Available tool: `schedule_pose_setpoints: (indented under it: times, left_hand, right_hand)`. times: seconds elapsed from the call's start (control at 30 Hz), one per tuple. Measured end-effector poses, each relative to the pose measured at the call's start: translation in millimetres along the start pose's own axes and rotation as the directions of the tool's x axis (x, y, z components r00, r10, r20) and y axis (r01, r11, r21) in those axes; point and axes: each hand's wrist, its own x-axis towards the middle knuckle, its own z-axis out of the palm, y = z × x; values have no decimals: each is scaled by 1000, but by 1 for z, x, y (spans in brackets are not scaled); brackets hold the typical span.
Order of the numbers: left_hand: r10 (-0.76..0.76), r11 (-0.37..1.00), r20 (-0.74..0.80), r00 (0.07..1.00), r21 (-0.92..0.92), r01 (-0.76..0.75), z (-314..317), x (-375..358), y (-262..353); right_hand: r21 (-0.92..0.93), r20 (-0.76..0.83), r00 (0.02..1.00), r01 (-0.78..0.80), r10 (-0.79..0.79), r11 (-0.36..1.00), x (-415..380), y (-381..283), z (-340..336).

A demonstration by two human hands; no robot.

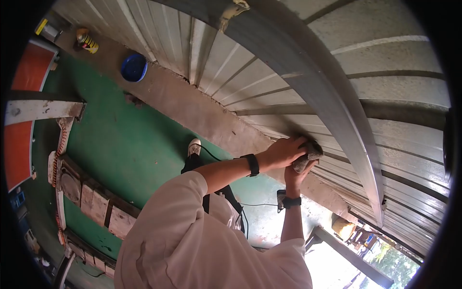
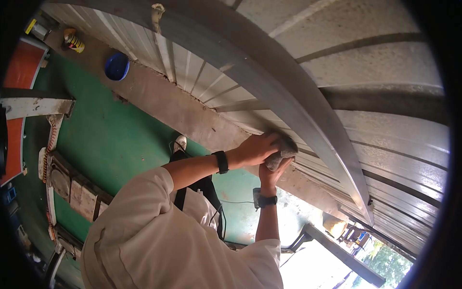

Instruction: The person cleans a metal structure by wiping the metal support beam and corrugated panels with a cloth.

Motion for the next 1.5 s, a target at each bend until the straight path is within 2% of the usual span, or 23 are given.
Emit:
schedule_pose_setpoints:
  times: [0.1,0.17,0.2,0.3,0.37,0.4,0.47,0.53,0.57,0.6,0.67,0.73,0.77,0.9,1.0,1.1,1.2,1.27,1.33,1.37,1.4,1.43,1.5]
  left_hand:
    - [185,978,-249,951,-49,-203,-17,25,27]
    - [120,970,-183,976,-187,-154,-23,37,40]
    - [210,969,-215,954,-87,-233,-23,42,39]
    - [295,955,-252,922,55,-291,-14,39,17]
    - [254,967,-228,940,38,-252,-6,26,-2]
    - [232,973,-218,948,31,-231,-2,17,-13]
    - [116,993,-108,987,38,-113,-2,-5,-35]
    - [-59,996,34,998,66,56,-8,-27,-53]
    - [-102,991,11,995,92,100,-5,-38,-65]
    - [-144,983,-12,990,117,144,0,-48,-77]
    - [-188,971,-55,981,139,193,-8,-59,-85]
    - [-190,970,-88,978,137,201,-32,-59,-78]
    - [-173,982,-125,977,61,181,-41,-57,-74]
    - [6,1000,-325,946,3,-5,-59,-34,-54]
    - [205,979,-354,913,86,-187,-58,-5,-33]
    - [243,970,-270,932,94,-225,-52,13,-16]
    - [308,950,-210,928,125,-287,-21,19,-22]
    - [290,954,-147,946,124,-273,-1,12,-23]
    - [257,963,-106,961,107,-245,24,10,-28]
    - [192,972,-11,981,141,-189,29,9,-25]
    - [117,977,79,990,171,-129,33,9,-19]
    - [57,980,111,992,183,-77,41,9,-17]
    - [-38,980,169,985,199,3,56,13,-9]
  right_hand:
    - [246,-153,987,83,-46,966,21,-6,-26]
    - [284,-249,966,147,-75,948,25,-2,-33]
    - [236,-259,961,157,-94,959,28,5,-35]
    - [78,-196,969,171,-153,982,24,30,-22]
    - [-33,-109,976,187,-189,982,14,49,-6]
    - [-258,-40,957,269,-288,928,11,49,5]
    - [-152,121,986,136,-118,979,-5,51,29]
    - [-110,293,955,78,-43,991,-12,49,57]
    - [-180,283,951,178,-122,967,-25,59,76]
    - [-142,265,957,163,-121,976,-30,54,92]
    - [-38,372,923,-88,96,995,-10,7,94]
    - [-3,367,929,-60,57,998,2,-12,91]
    - [14,362,931,-49,40,999,5,-22,87]
    - [-15,155,975,164,-160,986,26,-50,50]
    - [12,-46,969,244,-243,970,40,-57,19]
    - [8,-137,962,238,-235,971,45,-47,4]
    - [81,-145,973,193,-180,978,23,21,13]
    - [163,-86,996,-2,16,987,-11,73,24]
    - [67,-35,995,-92,95,993,-33,110,30]
    - [709,24,970,-188,243,680,-45,152,50]
    - [483,145,971,-239,191,842,-41,155,35]
    - [636,159,954,-295,253,713,-39,138,31]
    - [592,265,929,-367,257,718,-33,120,13]
